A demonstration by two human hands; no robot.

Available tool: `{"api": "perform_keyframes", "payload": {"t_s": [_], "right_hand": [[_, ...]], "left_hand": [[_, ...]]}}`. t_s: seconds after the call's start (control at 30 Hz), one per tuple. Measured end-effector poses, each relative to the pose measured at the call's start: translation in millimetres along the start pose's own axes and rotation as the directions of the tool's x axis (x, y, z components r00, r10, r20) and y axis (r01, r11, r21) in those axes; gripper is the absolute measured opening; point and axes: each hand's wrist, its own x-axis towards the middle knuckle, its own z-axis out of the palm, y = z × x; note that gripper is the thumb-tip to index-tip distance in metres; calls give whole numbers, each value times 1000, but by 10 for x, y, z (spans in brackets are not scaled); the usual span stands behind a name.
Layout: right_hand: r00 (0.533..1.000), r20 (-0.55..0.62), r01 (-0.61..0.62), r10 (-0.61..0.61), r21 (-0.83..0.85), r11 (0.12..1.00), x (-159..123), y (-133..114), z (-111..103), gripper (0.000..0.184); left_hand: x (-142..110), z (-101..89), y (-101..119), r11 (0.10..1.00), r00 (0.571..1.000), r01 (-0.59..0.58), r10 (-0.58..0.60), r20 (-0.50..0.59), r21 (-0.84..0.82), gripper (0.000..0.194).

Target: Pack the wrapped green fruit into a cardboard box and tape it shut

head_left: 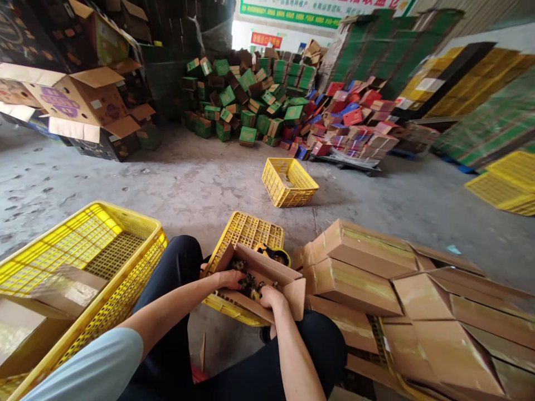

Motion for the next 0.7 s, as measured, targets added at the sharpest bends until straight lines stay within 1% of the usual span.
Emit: {"api": "perform_keyframes", "payload": {"t_s": [0.13,0.2,0.27,0.33,0.43,0.5,0.57,0.7], "right_hand": [[1000,-12,-15,15,20,1000,-155,77,52,36],[998,-55,-22,25,48,999,-229,115,86,35],[990,-129,-38,48,80,996,-300,156,114,30],[972,-218,-63,86,111,992,-363,201,130,27],[937,-319,-97,140,148,984,-432,255,127,31],[917,-362,-116,169,164,980,-452,266,112,32],[897,-396,-133,194,177,975,-453,257,91,32],[855,-454,-164,250,220,962,-442,224,69,32]], "left_hand": [[92,57,105,996,995,80,-81,60,26,58],[115,79,114,995,992,90,-93,82,38,58],[124,96,100,995,990,87,-92,103,45,55],[126,107,76,996,989,77,-82,122,43,52],[135,122,49,998,990,55,-56,132,13,54],[151,144,43,999,992,26,-23,126,-22,59],[179,182,43,998,992,-8,15,122,-57,59],[269,296,41,994,991,-36,49,125,-104,47]]}}
